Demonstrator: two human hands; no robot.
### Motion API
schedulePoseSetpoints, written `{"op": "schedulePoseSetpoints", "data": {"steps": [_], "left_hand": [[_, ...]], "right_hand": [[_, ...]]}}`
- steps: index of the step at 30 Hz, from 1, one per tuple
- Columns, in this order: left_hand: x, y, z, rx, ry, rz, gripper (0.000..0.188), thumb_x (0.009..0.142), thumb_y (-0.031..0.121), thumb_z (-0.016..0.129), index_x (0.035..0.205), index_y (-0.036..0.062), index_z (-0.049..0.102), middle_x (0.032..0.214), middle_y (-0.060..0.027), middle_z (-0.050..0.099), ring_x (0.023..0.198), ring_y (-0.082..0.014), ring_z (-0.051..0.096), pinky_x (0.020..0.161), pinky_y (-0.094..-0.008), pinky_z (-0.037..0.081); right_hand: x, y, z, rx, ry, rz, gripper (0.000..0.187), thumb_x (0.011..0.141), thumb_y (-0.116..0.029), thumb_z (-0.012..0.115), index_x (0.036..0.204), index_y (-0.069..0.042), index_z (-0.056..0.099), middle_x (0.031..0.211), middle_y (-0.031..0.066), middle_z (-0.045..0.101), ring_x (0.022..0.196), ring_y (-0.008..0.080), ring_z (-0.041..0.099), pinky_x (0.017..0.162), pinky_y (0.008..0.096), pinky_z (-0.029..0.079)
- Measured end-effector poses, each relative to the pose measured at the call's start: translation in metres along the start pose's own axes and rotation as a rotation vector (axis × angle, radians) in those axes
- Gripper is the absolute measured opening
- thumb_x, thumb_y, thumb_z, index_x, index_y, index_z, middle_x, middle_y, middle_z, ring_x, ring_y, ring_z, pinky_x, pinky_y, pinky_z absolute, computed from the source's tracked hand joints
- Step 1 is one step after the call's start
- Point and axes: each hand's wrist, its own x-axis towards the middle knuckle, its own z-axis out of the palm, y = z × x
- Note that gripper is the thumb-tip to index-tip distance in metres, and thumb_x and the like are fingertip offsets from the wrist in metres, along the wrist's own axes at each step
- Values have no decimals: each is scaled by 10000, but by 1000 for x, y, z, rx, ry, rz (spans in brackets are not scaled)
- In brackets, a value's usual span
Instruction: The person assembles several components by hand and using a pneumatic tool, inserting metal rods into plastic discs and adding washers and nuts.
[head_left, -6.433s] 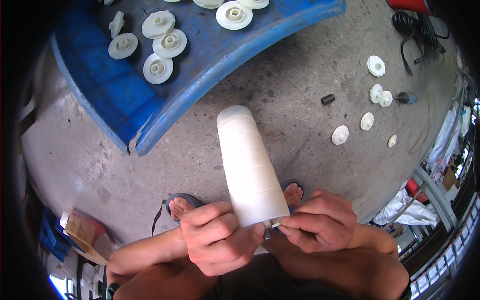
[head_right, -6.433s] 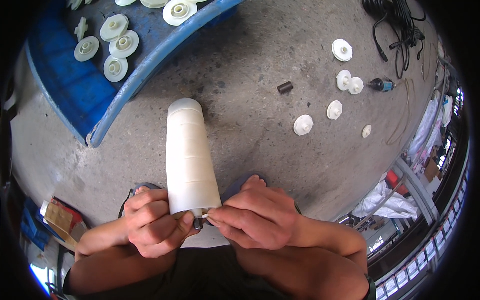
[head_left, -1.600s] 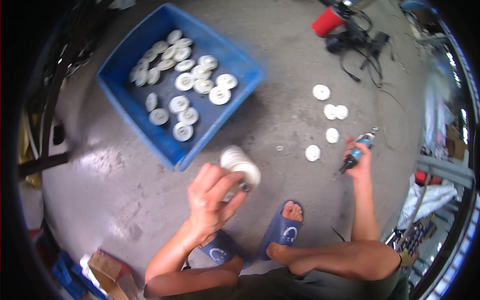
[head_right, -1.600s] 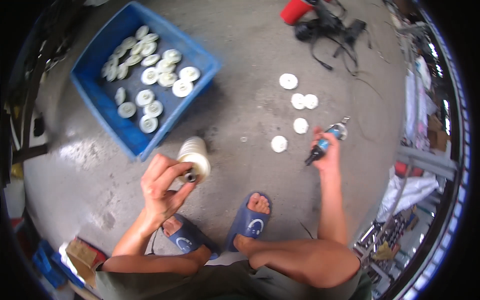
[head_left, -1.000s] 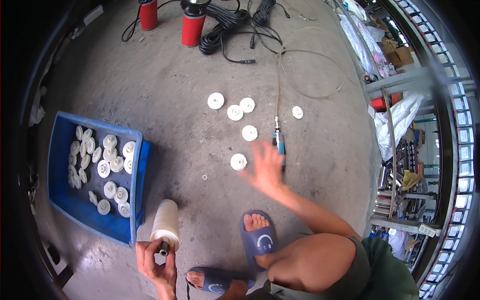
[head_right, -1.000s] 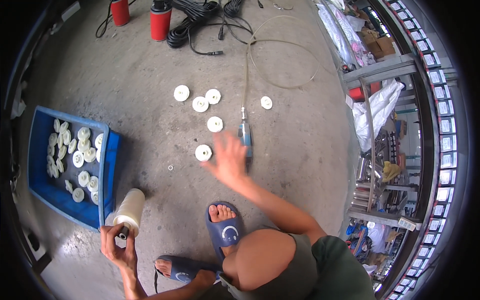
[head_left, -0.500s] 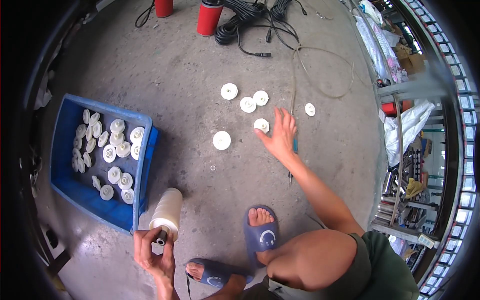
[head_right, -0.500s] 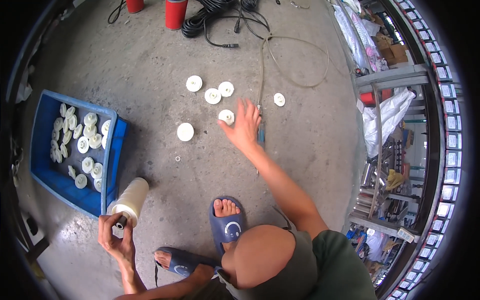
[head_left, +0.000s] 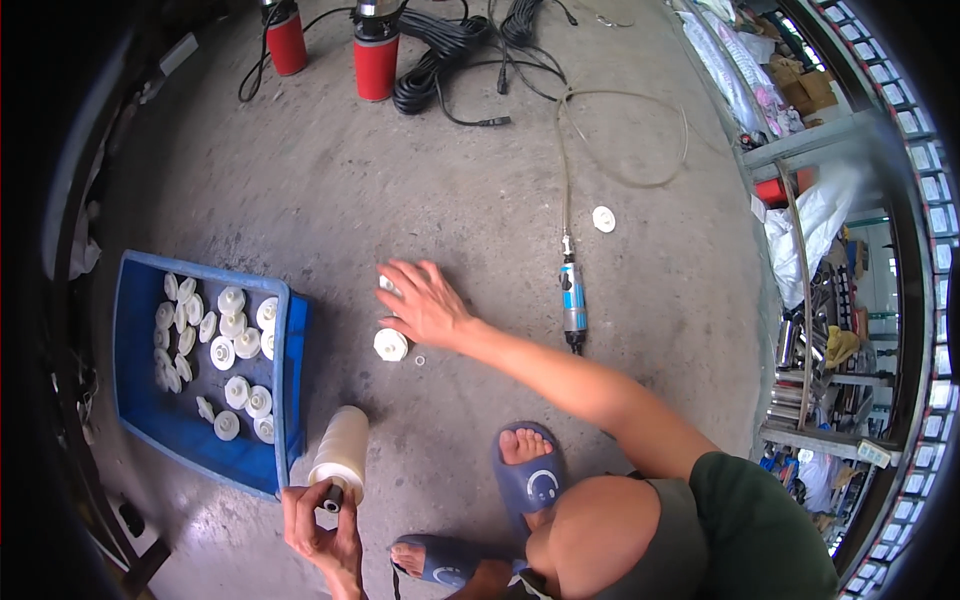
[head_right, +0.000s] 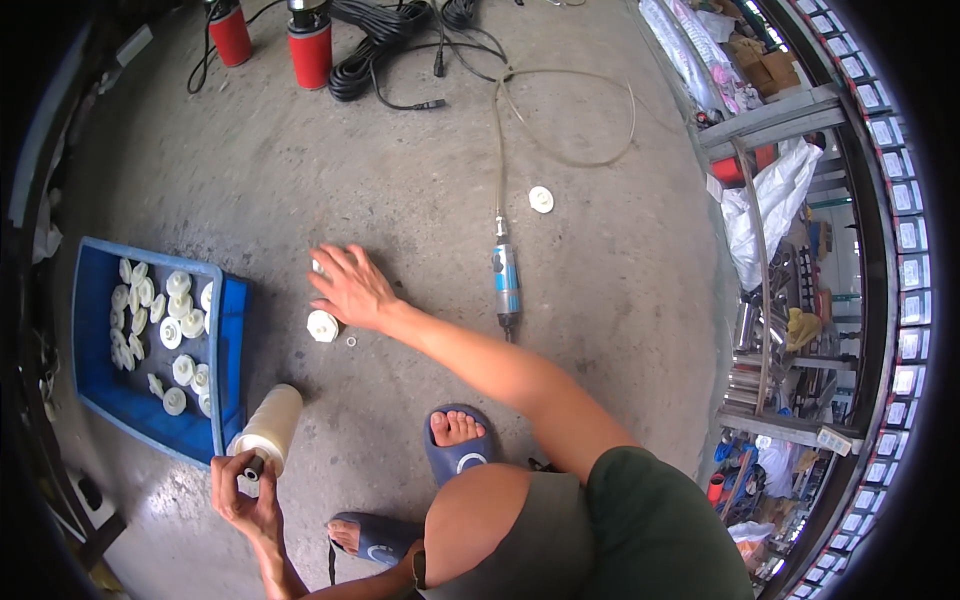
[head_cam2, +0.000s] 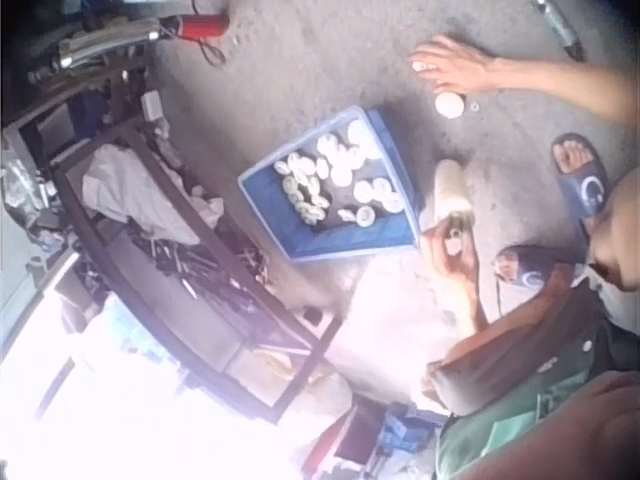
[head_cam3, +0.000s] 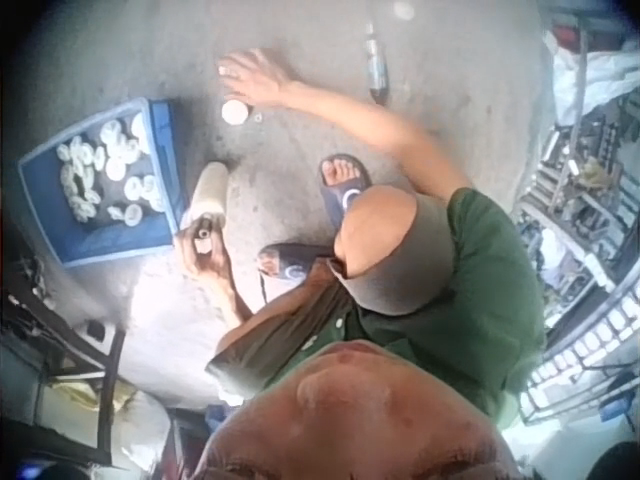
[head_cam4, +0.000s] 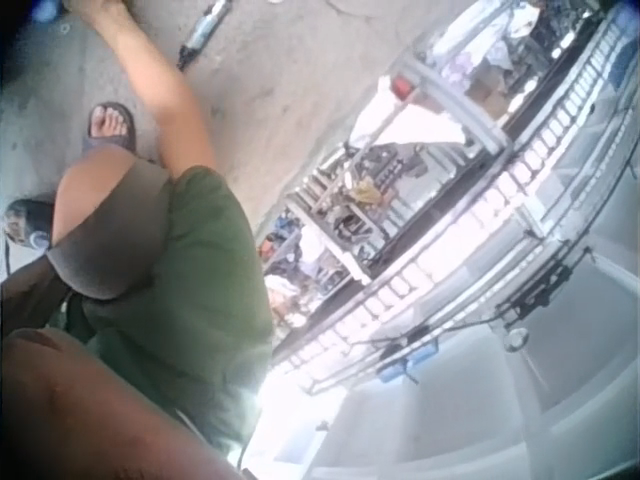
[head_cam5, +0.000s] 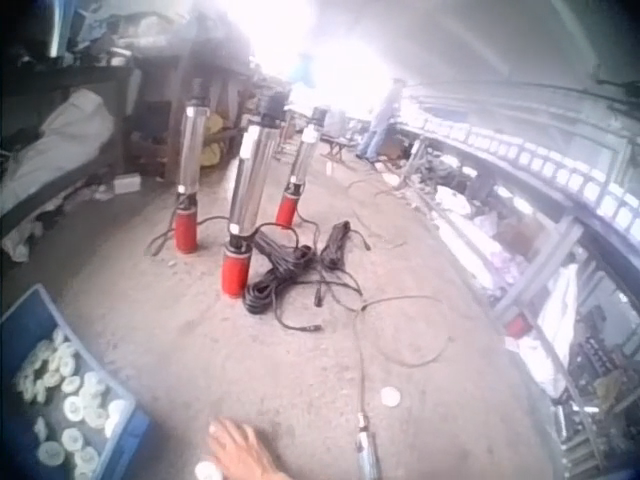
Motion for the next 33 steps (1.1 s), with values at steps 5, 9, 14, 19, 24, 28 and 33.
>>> {"op": "schedulePoseSetpoints", "data": {"steps": [5, 9, 14, 19, 24, 28, 33], "left_hand": [[-5, -5, -7, -46, 50, -56, 250, 729, -37, 799, 963, -14, 713, 849, -125, 614, 768, -254, 613, 725, -345, 498], [-1, 0, -3, -69, 14, -24, 279, 708, -89, 794, 965, -13, 717, 834, -118, 612, 743, -251, 606, 718, -334, 495], [0, -7, -4, -52, -4, 53, 348, 653, -22, 893, 958, 34, 734, 804, -95, 628, 713, -246, 623, 648, -349, 508], [0, -10, 2, -60, 37, 116, 358, 654, 12, 910, 969, 54, 745, 795, -72, 644, 694, -246, 616, 608, -349, 495], [-7, -15, -9, -11, 21, 199, 398, 623, 14, 891, 985, 58, 732, 836, -81, 658, 714, -276, 620, 608, -376, 505], [-14, -11, 2, -93, 45, 126, 386, 630, 3, 890, 981, 53, 737, 847, -80, 656, 730, -274, 622, 616, -373, 503], [-10, -10, 4, -92, 56, 131, 375, 665, -30, 898, 998, 36, 739, 852, -92, 672, 733, -248, 644, 640, -347, 530]], "right_hand": [[-29, -1, -16, 118, 89, 87, 489, 852, -397, 807, 1231, -110, 695, 1384, 115, 601, 1308, 319, 547, 1025, 506, 438], [-59, 33, -32, 231, 296, 348, 388, 838, -306, 821, 1142, -104, 691, 1218, 80, 678, 1122, 306, 646, 922, 473, 479], [-48, 44, -50, -184, 286, 454, 401, 910, -221, 729, 1273, -69, 651, 1401, 140, 572, 1297, 356, 517, 993, 484, 426], [24, -32, -68, 136, 147, 66, 768, 857, -291, 821, 1516, -70, 496, 1533, 198, 426, 1342, 374, 462, 1113, 526, 397], [121, -80, -67, 397, 13, -60, 1005, 786, -328, 899, 1601, -77, 366, 1501, 225, 472, 1247, 413, 588, 1017, 492, 523], [151, -90, -45, 325, -118, -109, 1010, 772, -375, 912, 1555, -38, 370, 1196, 243, 692, 1056, 451, 707, 873, 502, 600], [161, -125, -36, 790, -236, -108, 758, 817, -168, 874, 1479, -61, 520, 1246, 194, 733, 1062, 320, 751, 866, 438, 616]]}}
